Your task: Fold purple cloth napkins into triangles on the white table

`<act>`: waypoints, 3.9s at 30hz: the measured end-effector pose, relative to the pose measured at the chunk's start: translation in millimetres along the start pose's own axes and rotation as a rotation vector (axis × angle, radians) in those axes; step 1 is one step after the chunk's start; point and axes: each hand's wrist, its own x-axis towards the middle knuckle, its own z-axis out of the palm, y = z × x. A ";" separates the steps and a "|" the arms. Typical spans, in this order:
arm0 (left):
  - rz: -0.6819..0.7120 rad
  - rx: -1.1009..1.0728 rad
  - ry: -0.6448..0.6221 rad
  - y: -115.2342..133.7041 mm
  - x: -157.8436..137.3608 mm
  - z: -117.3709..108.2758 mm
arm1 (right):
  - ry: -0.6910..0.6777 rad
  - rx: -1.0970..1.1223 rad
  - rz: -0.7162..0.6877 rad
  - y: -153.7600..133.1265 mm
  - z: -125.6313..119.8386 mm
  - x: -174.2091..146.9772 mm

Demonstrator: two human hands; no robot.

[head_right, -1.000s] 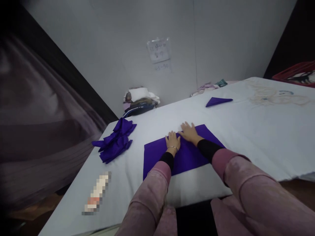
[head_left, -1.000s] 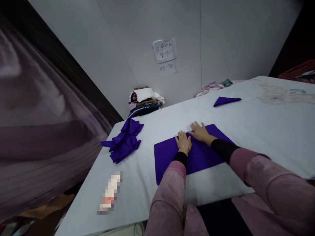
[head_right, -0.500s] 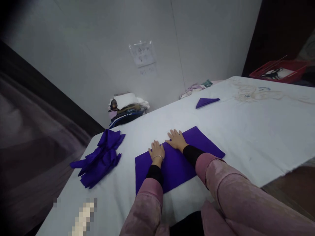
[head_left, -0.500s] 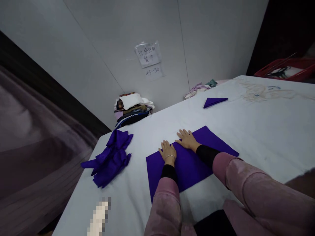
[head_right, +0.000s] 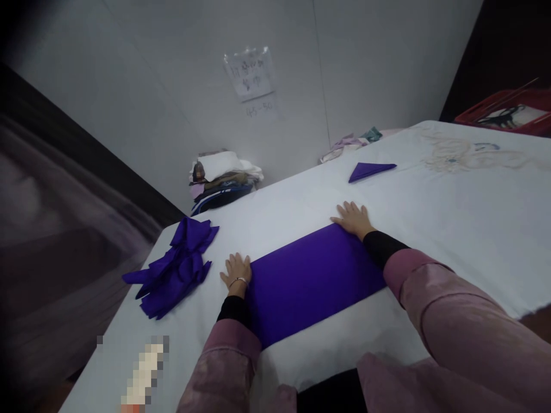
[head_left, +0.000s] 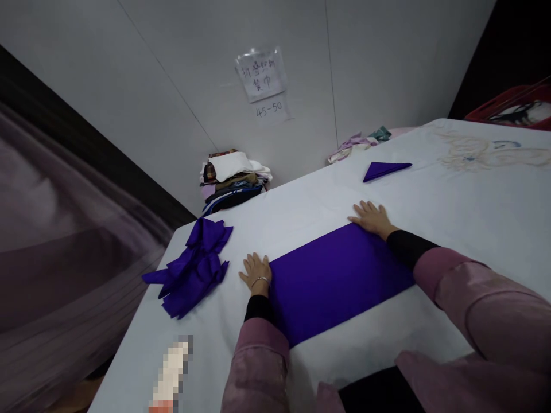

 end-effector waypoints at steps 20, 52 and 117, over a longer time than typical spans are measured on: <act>0.466 0.095 -0.040 88.0 -126.4 27.2 | 0.015 0.248 -0.375 -164.0 17.0 -125.8; 0.262 0.115 0.087 -35.3 -93.9 -25.8 | 0.091 0.058 -0.163 4.7 -29.3 -136.7; 0.017 -0.094 0.060 -84.7 -90.7 -17.9 | 0.034 -0.020 -0.200 50.6 2.0 -74.7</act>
